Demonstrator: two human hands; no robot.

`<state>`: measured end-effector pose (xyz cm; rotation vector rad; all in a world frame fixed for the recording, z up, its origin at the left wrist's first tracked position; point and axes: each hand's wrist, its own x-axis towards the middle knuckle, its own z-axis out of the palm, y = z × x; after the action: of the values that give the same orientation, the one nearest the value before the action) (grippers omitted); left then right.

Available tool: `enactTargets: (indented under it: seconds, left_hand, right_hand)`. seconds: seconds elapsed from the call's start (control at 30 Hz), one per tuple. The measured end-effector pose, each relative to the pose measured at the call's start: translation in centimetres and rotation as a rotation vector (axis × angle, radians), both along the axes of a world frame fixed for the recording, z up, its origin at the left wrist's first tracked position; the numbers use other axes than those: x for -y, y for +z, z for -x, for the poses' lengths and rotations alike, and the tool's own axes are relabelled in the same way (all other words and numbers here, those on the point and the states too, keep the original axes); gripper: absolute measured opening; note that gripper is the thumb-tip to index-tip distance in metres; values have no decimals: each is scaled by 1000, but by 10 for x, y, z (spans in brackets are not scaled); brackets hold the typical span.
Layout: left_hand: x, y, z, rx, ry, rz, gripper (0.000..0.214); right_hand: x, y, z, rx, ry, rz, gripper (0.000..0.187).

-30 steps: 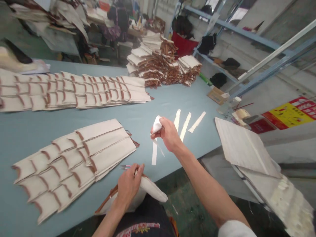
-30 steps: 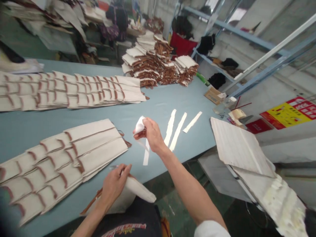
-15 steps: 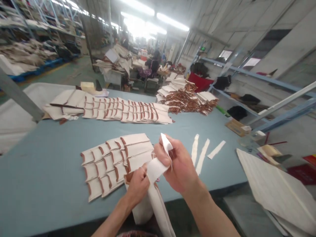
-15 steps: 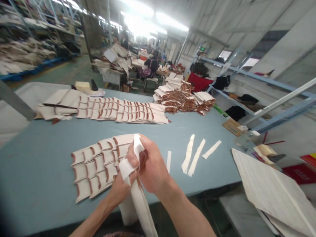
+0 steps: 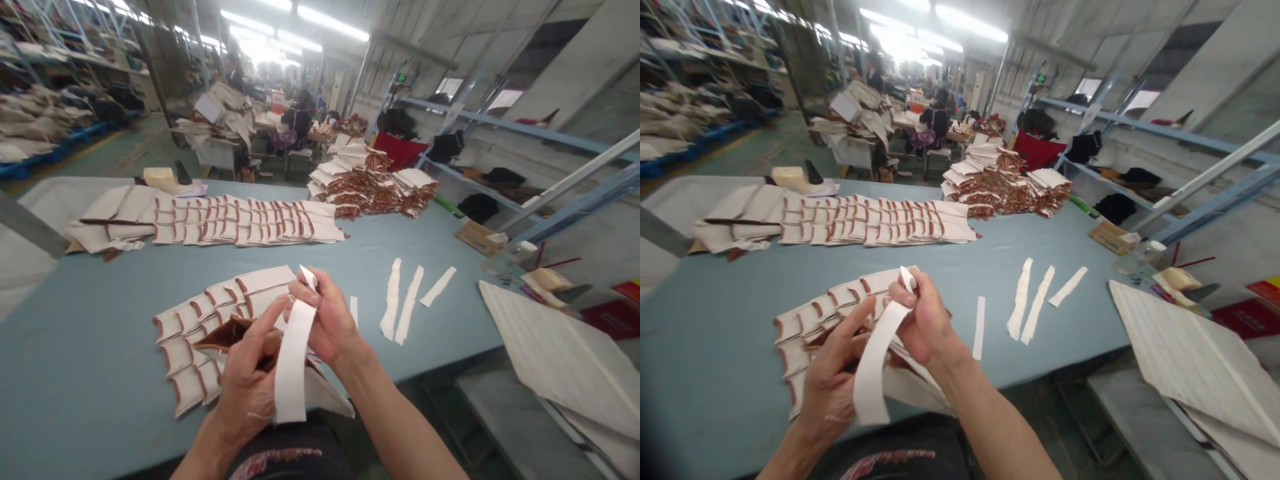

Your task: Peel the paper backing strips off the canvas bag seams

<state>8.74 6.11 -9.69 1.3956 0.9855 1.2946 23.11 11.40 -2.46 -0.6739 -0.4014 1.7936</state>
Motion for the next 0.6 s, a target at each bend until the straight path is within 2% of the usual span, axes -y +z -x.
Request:
enactTargets:
  seconds: [0.1, 0.17, 0.3, 0.43, 0.53, 0.6]
  left_hand:
    - [1, 9, -5, -32, 34, -90, 37]
    - [-1, 14, -7, -63, 29, -63, 27]
    - [-4, 22, -9, -102, 58, 24, 36]
    - [-4, 29, -10, -106, 49, 105, 43]
    - [-2, 30, -7, -102, 40, 190, 41]
    - [-2, 29, -4, -94, 38, 248, 39]
  right_hand:
    - [-2, -20, -1, 12, 1, 48, 52]
    - [-1, -34, -2, 30, 0, 68, 53]
    - [2, -59, -7, 106, -7, 65, 50]
    - [4, -83, -19, 298, -27, 32, 52]
    - [9, -94, -35, 532, -149, -37, 44]
    - [17, -92, -47, 662, -244, -102, 40]
